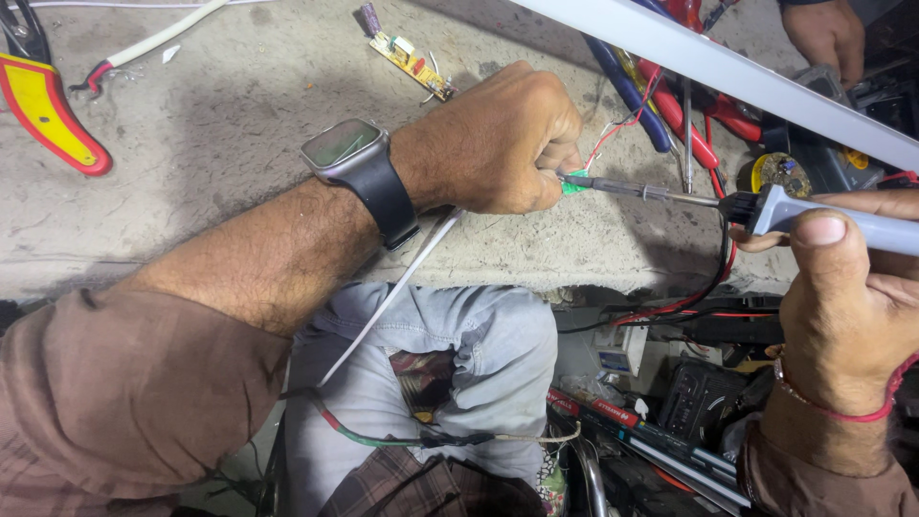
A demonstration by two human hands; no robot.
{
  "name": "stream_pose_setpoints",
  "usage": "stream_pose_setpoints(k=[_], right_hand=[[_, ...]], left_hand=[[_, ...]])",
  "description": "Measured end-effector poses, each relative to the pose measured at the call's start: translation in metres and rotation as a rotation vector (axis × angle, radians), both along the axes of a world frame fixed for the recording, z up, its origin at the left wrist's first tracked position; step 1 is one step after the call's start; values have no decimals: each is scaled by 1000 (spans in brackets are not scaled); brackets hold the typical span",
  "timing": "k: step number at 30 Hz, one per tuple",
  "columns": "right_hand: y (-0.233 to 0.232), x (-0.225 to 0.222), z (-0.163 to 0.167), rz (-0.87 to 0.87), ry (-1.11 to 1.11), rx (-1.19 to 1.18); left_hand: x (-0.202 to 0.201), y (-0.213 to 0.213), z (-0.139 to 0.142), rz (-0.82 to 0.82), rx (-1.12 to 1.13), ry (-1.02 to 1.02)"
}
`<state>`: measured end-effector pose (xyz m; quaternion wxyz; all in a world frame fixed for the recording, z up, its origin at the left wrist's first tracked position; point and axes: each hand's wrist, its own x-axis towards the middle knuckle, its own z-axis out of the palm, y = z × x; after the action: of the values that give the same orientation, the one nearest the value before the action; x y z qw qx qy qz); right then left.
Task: The person strips wire insulation, solders wires to a small circuit board, and wraps the connections with electrical tape. They use wire cutters, a soldering iron, and electrical tape while working at a cluttered bench.
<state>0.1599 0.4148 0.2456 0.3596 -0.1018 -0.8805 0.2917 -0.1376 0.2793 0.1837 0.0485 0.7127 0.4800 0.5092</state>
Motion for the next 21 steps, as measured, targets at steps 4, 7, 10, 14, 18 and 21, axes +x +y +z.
stream_pose_setpoints(k=[4,7,10,14,18,21], right_hand=[[0,-4,1,15,3,-32],[-5,-8,4,19,-1,-21],[-7,-10,5,22,8,-15],[9,4,-13,48,67,-76],[66,56,-51,30,230,-380],[137,105,-74,80,528,-676]], left_hand=[[0,-1,0,30,-40,-2],[1,-1,0,33,-70,-5],[1,-1,0,-6,-13,-21],[2,-1,2,-7,-5,-25],[2,-1,2,104,-141,56],[1,-1,2,-16,44,-14]])
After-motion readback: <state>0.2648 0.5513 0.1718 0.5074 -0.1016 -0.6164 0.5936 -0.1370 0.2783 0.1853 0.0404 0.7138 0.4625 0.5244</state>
